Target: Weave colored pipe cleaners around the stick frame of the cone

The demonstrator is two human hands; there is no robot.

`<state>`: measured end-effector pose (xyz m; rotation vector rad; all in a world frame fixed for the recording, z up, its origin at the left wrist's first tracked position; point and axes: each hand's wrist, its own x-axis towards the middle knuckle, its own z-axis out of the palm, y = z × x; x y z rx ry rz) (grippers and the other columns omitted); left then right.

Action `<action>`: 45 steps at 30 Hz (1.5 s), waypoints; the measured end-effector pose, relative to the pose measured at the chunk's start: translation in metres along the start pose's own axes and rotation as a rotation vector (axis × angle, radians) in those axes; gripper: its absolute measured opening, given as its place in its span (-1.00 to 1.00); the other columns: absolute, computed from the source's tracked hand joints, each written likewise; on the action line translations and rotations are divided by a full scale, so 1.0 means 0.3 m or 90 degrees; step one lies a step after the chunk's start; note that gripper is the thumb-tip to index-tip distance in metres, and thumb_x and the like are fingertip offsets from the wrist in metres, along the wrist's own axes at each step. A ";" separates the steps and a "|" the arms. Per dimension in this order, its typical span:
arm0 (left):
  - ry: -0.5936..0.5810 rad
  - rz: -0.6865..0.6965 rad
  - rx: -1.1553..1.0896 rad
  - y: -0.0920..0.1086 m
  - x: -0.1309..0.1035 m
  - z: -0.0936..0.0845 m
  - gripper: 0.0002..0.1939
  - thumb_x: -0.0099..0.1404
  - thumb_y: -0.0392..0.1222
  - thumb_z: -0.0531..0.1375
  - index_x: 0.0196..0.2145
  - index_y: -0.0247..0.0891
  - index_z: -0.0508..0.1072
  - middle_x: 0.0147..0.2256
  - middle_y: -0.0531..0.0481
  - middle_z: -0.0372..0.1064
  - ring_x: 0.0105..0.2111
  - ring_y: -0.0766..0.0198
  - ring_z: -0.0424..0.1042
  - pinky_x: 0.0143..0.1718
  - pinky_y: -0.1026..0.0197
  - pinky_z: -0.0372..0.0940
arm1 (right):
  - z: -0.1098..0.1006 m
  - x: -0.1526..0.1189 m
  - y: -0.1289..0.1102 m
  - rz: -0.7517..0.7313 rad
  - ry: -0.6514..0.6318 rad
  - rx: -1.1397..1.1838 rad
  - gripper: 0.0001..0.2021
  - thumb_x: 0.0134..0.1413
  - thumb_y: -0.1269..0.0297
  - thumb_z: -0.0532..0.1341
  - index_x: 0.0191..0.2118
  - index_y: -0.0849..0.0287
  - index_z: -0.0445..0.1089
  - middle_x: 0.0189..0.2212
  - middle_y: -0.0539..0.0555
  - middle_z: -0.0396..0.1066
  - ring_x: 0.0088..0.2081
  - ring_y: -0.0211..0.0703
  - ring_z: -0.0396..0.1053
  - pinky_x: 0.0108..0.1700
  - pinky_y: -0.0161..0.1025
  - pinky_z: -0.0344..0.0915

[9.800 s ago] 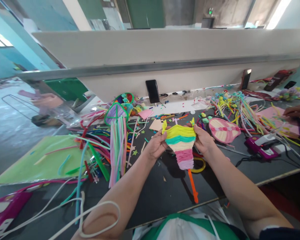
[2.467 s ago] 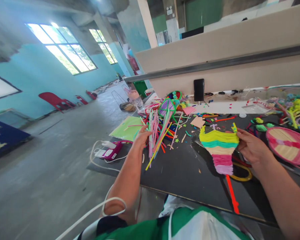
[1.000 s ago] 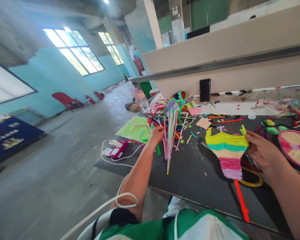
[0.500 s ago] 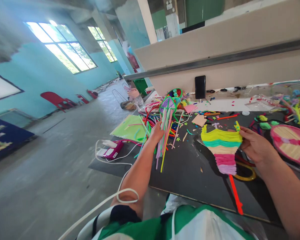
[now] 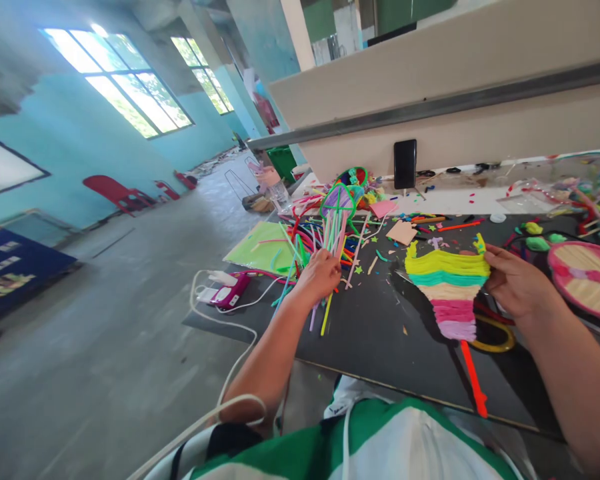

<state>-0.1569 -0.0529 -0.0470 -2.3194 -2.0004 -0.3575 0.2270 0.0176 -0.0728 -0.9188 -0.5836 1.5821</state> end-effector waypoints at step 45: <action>-0.348 -0.293 -0.558 0.024 -0.315 -0.187 -0.65 0.16 0.12 0.15 -0.39 -0.27 0.33 -0.47 0.03 0.38 -0.43 0.25 0.42 -0.34 0.17 0.36 | 0.017 -0.023 -0.001 -0.015 -0.038 0.001 -0.79 -0.09 0.50 0.24 -0.27 0.15 0.39 -0.40 0.07 0.57 -0.34 -0.07 0.54 -0.23 -0.12 0.50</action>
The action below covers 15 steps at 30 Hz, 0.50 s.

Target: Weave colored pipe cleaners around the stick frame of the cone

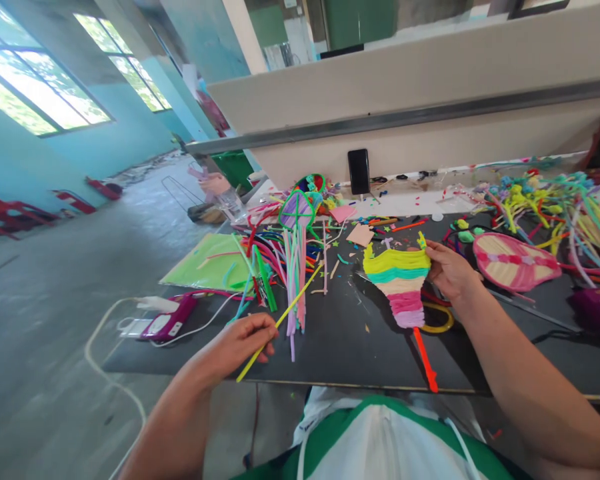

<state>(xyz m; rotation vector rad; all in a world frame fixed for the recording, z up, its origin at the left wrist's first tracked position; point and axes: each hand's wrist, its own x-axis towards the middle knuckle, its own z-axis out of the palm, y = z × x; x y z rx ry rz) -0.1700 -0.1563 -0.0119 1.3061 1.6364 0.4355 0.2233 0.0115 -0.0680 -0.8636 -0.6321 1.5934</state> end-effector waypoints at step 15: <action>-0.268 -0.091 -0.087 -0.075 -0.034 0.182 -0.81 0.07 -0.10 0.17 -0.49 -0.28 0.31 -0.64 0.12 0.27 -0.70 0.39 0.26 -0.62 0.33 0.17 | -0.005 0.004 0.000 0.005 -0.005 -0.024 -0.79 -0.07 0.48 0.24 -0.25 0.13 0.41 -0.38 0.07 0.58 -0.39 -0.11 0.54 -0.36 -0.22 0.50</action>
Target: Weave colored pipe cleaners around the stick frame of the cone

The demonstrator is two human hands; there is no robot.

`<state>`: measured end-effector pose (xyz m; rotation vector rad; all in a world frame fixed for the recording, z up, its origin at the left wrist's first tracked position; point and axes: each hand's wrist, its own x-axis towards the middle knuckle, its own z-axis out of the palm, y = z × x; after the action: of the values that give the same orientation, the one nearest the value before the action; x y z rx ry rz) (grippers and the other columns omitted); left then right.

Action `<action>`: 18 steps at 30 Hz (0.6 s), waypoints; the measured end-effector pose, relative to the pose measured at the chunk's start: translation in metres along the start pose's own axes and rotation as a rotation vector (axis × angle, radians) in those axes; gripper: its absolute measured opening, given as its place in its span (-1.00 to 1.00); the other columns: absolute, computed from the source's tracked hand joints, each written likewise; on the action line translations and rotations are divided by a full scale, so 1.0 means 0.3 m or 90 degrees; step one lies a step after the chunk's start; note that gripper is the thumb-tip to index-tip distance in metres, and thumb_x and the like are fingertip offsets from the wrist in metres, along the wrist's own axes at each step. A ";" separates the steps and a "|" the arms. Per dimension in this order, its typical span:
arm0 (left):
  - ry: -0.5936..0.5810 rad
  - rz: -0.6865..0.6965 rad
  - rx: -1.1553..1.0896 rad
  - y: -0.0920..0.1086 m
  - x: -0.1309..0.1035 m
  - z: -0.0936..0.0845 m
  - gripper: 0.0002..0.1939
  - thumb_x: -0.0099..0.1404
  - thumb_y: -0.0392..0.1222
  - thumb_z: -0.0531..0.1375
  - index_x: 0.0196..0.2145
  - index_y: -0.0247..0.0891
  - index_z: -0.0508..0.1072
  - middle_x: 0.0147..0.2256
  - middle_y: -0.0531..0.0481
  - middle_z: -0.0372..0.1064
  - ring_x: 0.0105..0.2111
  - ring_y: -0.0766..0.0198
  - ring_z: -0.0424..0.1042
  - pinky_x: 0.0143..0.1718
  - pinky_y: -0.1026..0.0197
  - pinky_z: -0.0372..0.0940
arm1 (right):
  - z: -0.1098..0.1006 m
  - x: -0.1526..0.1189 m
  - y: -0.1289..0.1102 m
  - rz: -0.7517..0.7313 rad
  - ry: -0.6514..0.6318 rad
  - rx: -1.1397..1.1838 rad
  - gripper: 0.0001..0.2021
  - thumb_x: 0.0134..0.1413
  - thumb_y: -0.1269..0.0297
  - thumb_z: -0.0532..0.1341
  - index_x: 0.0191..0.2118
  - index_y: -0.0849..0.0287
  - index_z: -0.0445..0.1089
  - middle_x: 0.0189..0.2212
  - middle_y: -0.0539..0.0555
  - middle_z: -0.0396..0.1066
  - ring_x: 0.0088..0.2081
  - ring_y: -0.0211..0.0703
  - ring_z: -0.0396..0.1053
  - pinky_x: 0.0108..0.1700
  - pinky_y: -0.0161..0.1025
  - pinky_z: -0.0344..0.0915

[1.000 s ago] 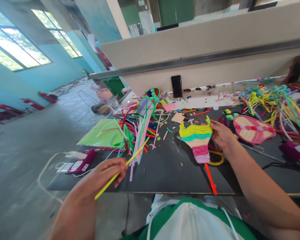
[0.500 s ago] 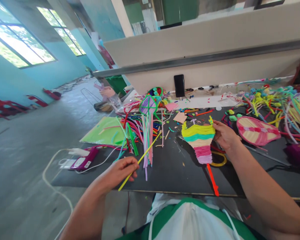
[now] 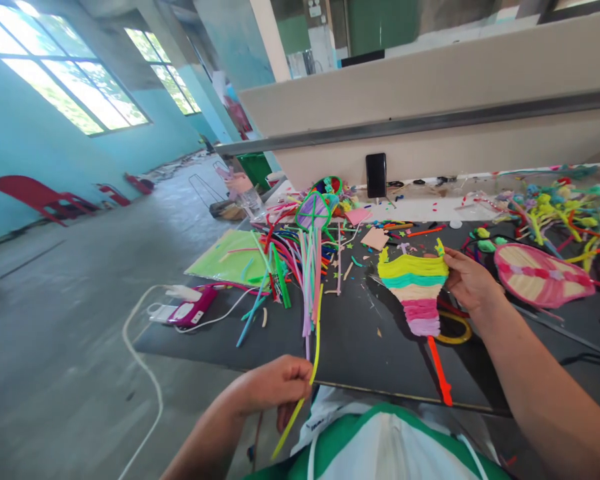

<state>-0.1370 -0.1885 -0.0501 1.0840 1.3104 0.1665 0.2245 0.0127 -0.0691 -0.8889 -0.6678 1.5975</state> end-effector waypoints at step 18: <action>0.403 0.208 0.403 0.073 0.107 0.058 -0.73 0.28 -0.18 0.05 -0.07 -0.22 0.36 -0.16 -0.10 0.40 -0.22 0.20 0.42 -0.17 0.19 0.31 | -0.031 0.028 0.018 -0.014 0.022 -0.003 -0.77 -0.15 0.49 0.28 -0.28 0.12 0.43 -0.38 0.05 0.57 -0.38 -0.10 0.54 -0.28 -0.20 0.51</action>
<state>-0.1023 -0.1654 -0.0590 1.8889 1.7990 0.3762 0.2285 0.0195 -0.0803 -0.9075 -0.6545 1.5584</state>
